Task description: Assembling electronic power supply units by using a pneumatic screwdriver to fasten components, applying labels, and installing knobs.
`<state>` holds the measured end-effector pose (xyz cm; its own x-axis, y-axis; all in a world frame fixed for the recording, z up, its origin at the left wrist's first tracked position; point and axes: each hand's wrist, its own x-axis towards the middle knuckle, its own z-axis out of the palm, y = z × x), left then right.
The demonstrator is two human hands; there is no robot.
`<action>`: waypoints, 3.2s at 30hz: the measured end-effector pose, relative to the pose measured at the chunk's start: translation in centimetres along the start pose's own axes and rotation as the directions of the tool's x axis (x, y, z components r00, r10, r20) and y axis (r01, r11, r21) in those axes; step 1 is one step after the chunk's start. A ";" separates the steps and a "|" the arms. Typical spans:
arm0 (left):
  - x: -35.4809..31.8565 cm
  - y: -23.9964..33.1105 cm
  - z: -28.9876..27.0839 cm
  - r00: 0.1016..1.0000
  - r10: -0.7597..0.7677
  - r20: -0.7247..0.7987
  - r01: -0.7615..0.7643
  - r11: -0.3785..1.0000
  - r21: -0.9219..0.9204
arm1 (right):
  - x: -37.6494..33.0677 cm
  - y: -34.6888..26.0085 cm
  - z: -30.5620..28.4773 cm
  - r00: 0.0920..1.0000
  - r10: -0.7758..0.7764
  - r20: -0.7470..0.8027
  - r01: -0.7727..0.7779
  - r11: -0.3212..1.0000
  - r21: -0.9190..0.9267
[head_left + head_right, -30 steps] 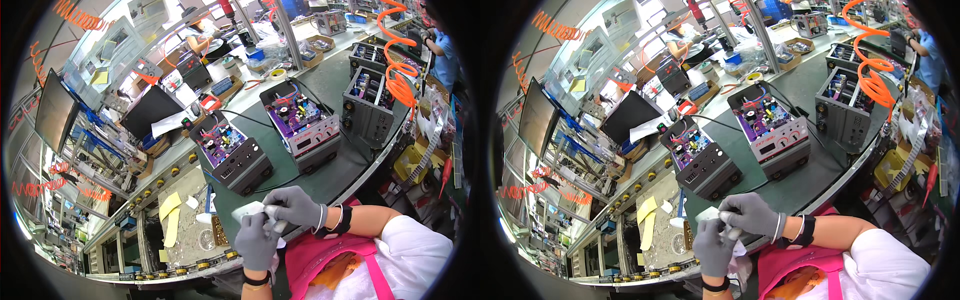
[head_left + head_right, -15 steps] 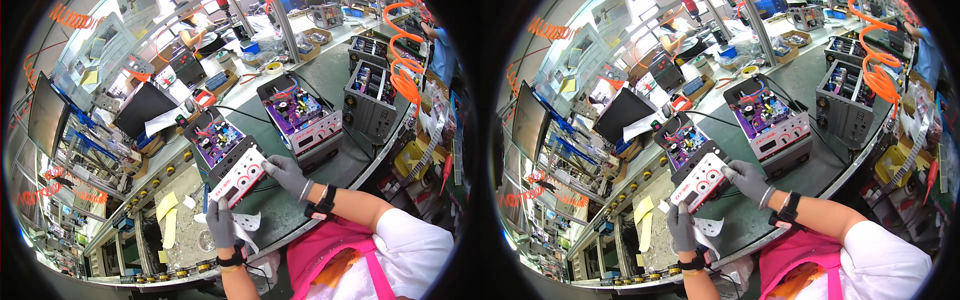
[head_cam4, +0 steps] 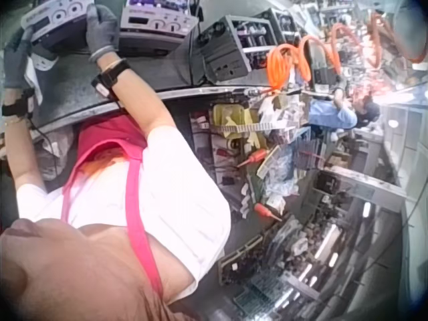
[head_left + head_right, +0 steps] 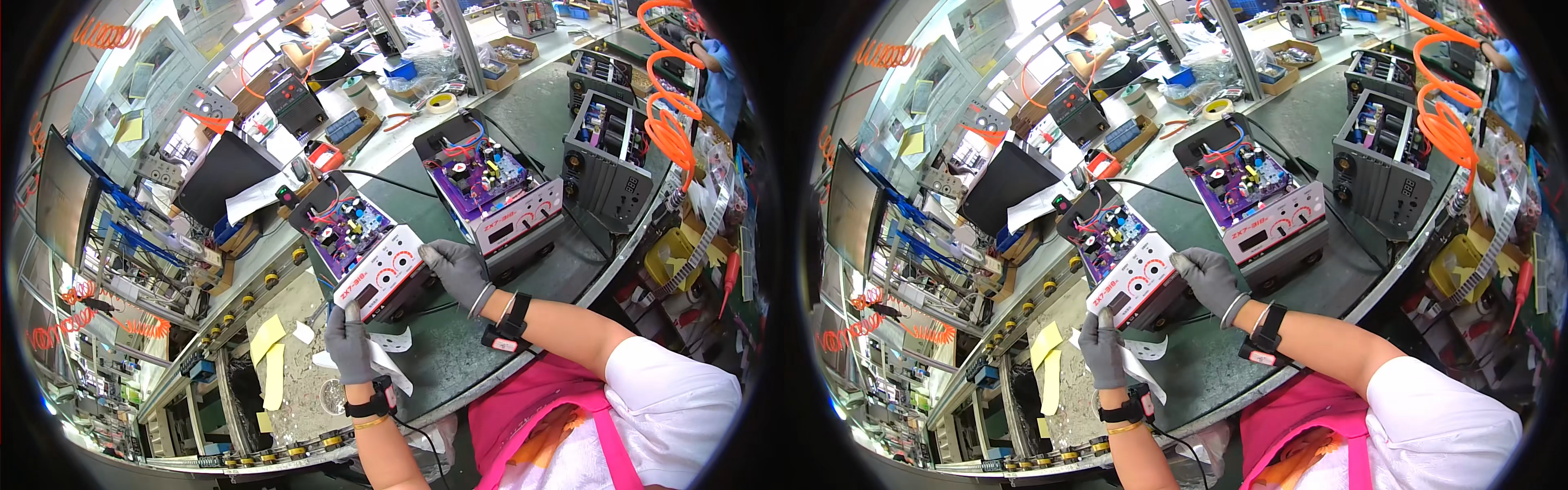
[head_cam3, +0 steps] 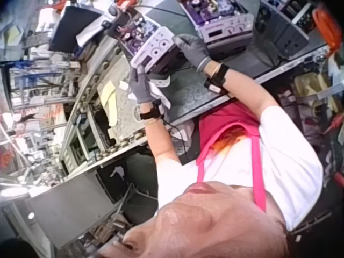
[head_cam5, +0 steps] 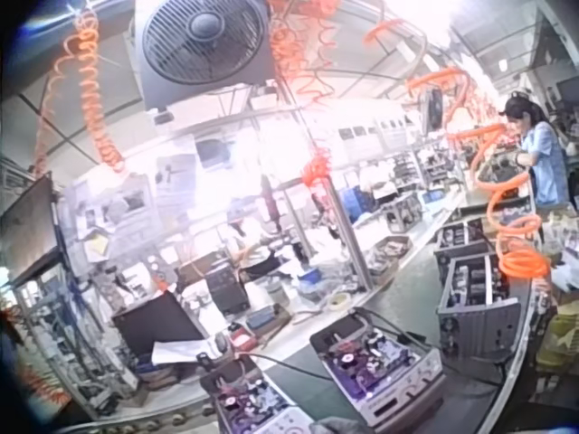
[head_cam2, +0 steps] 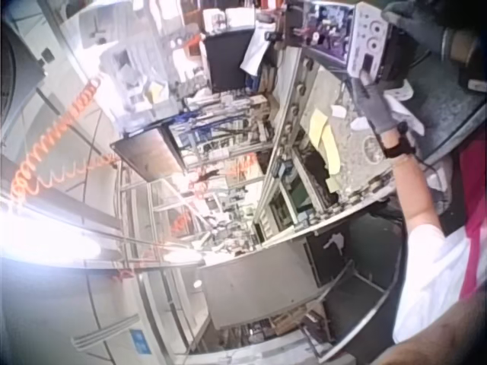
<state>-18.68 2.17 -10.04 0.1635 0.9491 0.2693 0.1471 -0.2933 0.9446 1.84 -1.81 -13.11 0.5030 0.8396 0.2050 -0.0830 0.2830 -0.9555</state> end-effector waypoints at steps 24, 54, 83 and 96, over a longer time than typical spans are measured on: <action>0.4 0.6 0.2 0.999 0.031 -0.033 -0.025 0.985 0.169 | 0.4 -0.2 0.1 0.995 0.094 0.017 -0.095 0.993 0.063; 1.4 1.8 -0.3 0.996 0.094 0.004 -0.085 0.878 0.471 | 1.2 -1.0 0.8 0.984 0.163 -0.071 -0.169 0.983 -0.077; -2.2 -1.6 -1.7 0.992 0.097 0.079 -0.095 0.995 -0.033 | 3.8 -16.4 -9.3 0.567 -0.423 0.707 0.820 0.378 -0.431; -15.9 4.0 -0.7 0.963 -0.046 -0.264 0.097 0.978 0.182 | 18.0 -13.2 -7.8 0.800 0.277 0.532 0.575 -0.104 -0.811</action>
<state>-21.36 -14.04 -10.42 -0.1070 0.9581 0.2656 0.3376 -0.2163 0.9161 18.71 5.92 1.56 -0.0783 0.9969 0.0117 0.9960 0.0777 0.0450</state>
